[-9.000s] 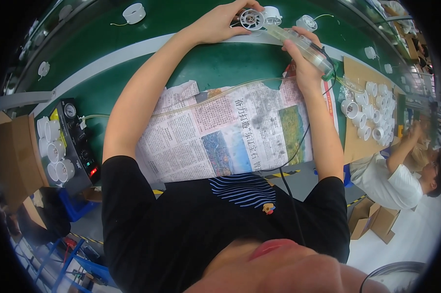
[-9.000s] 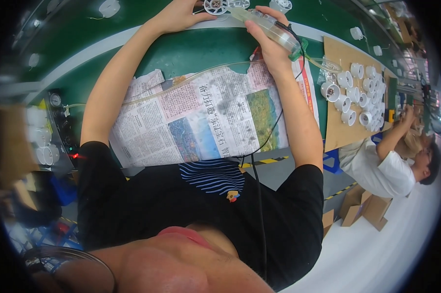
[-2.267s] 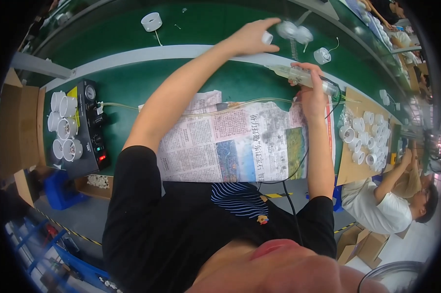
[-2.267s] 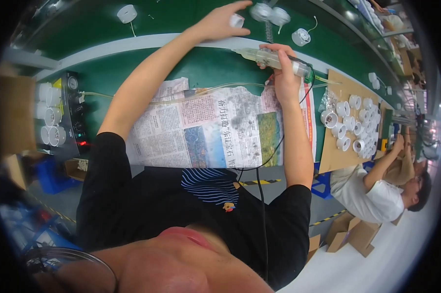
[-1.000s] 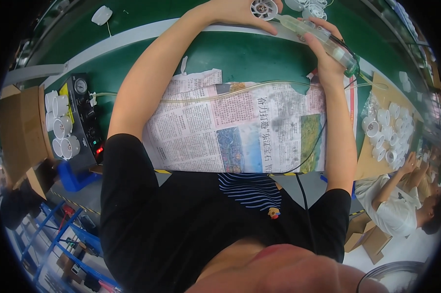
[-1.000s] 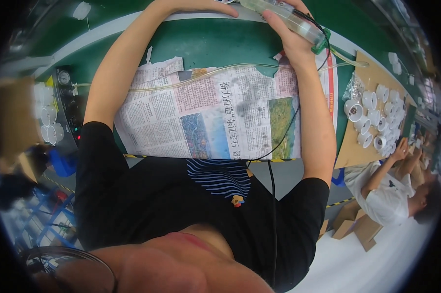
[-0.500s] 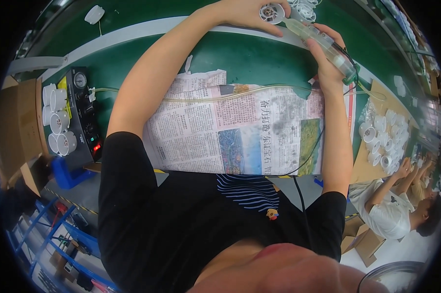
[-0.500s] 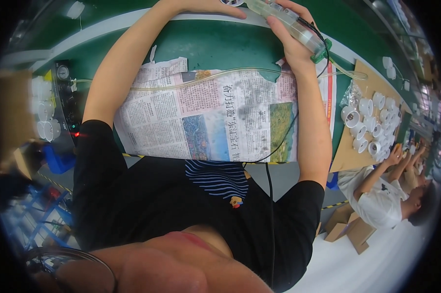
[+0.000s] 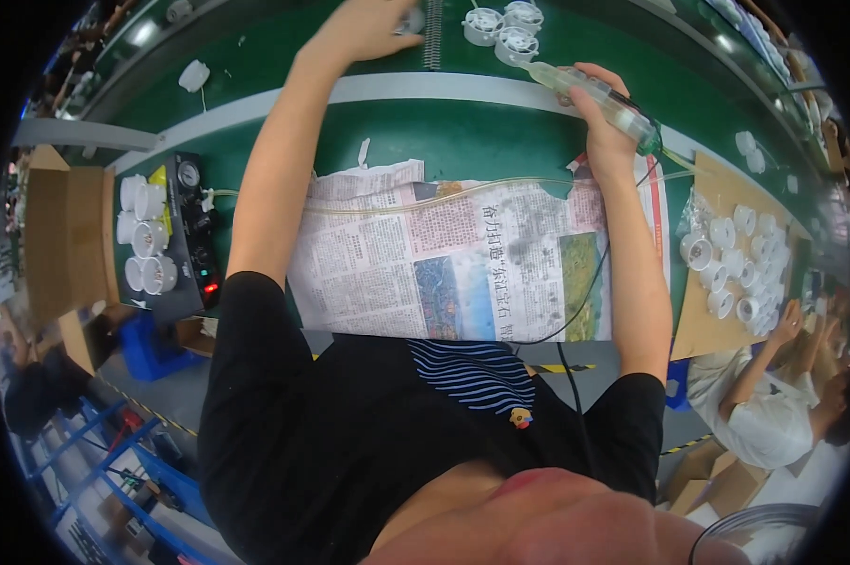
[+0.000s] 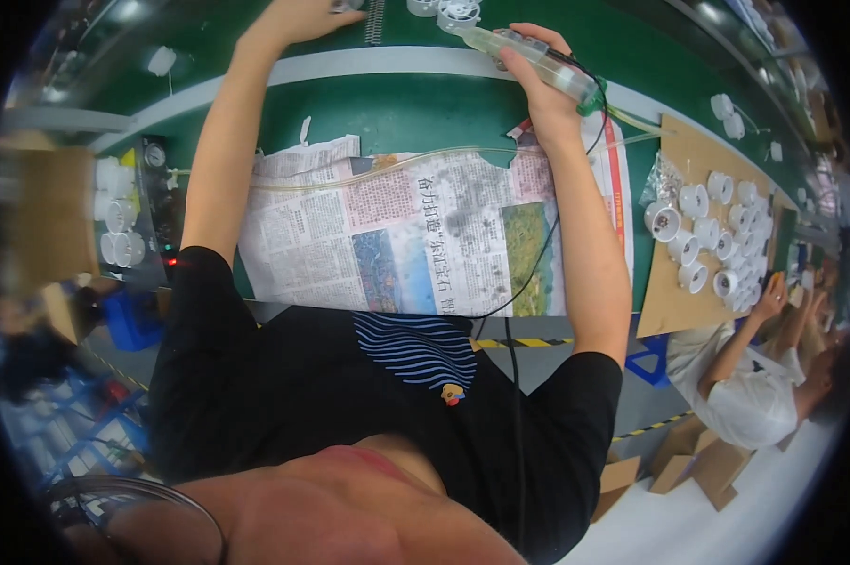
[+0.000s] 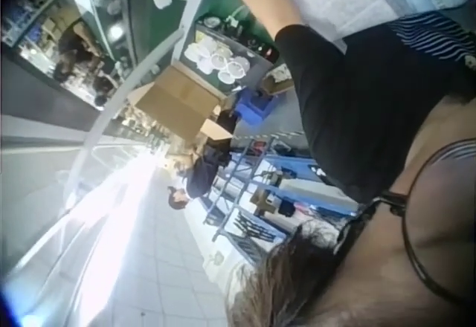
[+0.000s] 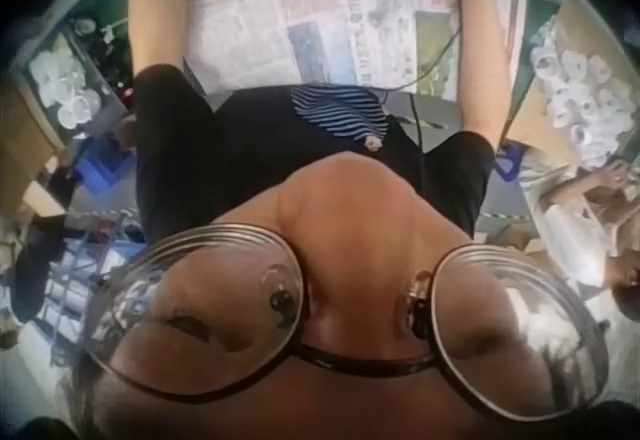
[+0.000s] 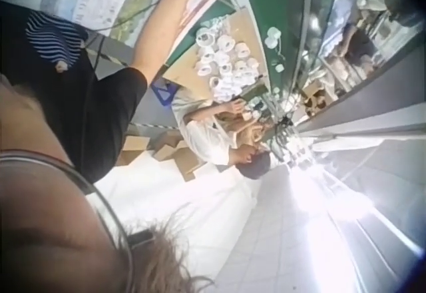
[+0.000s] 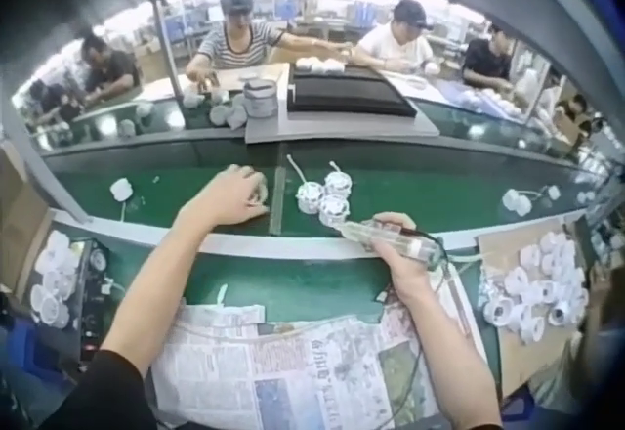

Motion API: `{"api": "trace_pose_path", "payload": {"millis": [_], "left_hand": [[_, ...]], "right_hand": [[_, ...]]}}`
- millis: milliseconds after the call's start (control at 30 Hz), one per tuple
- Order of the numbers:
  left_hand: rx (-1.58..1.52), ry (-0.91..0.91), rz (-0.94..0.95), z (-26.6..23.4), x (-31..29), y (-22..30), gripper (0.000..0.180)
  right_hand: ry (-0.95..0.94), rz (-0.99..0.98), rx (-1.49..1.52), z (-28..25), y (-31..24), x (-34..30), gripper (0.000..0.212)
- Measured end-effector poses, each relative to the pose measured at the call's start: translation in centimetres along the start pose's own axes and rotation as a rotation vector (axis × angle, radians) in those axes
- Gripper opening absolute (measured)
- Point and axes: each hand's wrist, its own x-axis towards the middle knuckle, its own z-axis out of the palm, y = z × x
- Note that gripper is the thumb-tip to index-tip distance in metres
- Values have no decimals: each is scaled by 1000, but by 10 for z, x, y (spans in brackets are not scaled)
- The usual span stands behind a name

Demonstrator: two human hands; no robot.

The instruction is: Apply glue or sealant to small round industrial components using a hand-held applicator.

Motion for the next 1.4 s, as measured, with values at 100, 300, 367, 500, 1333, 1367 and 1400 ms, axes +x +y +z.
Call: {"api": "trace_pose_path", "payload": {"millis": [100, 300, 367, 500, 1333, 1367, 1400], "left_hand": [[-72, 195, 102, -22, -3, -4, 51], [127, 63, 321, 24, 30, 28, 53], [35, 7, 201, 41, 40, 31, 51], [-104, 21, 81, 49, 48, 36, 51], [-970, -131, -84, 46, -16, 67, 60], [-963, -115, -109, 43, -16, 71, 58], [-957, -98, -135, 41, -16, 73, 58]], "right_hand": [[-5, 17, 31, 2, -2, -4, 34], [-23, 3, 7, -1, -3, -9, 34], [-53, 5, 25, -5, -2, -13, 34], [-57, 24, 67, -8, -2, -15, 35], [-70, 24, 32, 2, 1, -18, 36], [-74, 27, 27, 2, 1, -18, 36], [-81, 34, 25, 2, 1, -18, 36]]}}
